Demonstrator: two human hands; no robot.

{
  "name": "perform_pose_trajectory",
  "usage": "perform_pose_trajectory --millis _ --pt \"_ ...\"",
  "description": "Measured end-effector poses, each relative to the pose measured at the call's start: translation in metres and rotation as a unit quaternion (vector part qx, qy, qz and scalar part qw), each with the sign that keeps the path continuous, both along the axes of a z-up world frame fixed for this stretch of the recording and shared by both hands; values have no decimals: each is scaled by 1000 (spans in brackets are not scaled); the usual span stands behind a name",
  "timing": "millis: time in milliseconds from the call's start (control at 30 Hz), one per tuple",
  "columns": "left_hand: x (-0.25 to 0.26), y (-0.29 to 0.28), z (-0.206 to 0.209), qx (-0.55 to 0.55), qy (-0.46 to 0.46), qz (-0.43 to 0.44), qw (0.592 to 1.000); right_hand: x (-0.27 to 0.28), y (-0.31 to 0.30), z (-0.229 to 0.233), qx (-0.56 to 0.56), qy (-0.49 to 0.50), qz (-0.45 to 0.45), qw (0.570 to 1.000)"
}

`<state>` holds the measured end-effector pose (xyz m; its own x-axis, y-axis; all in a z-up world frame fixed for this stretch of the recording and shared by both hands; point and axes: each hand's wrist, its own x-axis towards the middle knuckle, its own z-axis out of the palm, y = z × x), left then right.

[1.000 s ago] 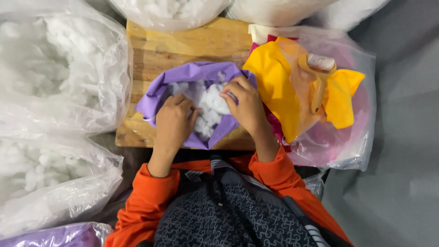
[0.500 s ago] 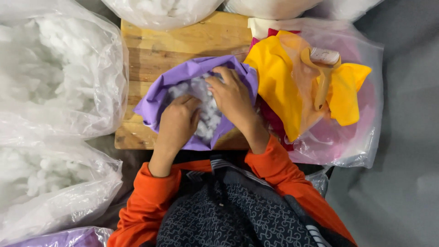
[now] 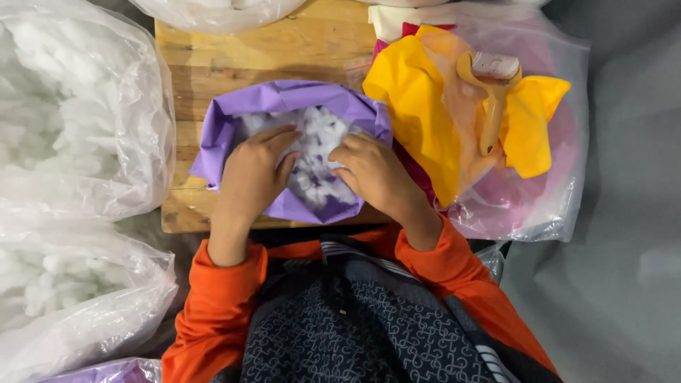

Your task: Cleaning a purple fabric pouch with a lint roller and then stuffing it with white fiberfill material.

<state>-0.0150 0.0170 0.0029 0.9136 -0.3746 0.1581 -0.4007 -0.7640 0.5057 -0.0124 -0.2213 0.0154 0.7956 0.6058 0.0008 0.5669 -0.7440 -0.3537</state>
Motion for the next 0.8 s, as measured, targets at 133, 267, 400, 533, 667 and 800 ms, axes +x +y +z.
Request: perform_pose_trajectory --millis 133,267,400,533,667,800 --pt "-26 16 25 -52 -41 28 997 15 18 -45 4 42 1 999" --pt "-40 42 14 -78 -125 149 978 20 10 -32 123 -82 -45 988" --pt "-55 61 -10 -217 -137 318 913 13 -38 33 258 -189 -200 926" --pt "-53 67 -32 -259 -19 280 924 25 -67 7 176 -77 -307 932" --pt "-48 63 -49 -361 59 321 873 37 -56 -38 152 -90 -288 941" --pt "-49 73 -21 -301 -17 346 889 50 -72 -69 139 -137 -258 946"
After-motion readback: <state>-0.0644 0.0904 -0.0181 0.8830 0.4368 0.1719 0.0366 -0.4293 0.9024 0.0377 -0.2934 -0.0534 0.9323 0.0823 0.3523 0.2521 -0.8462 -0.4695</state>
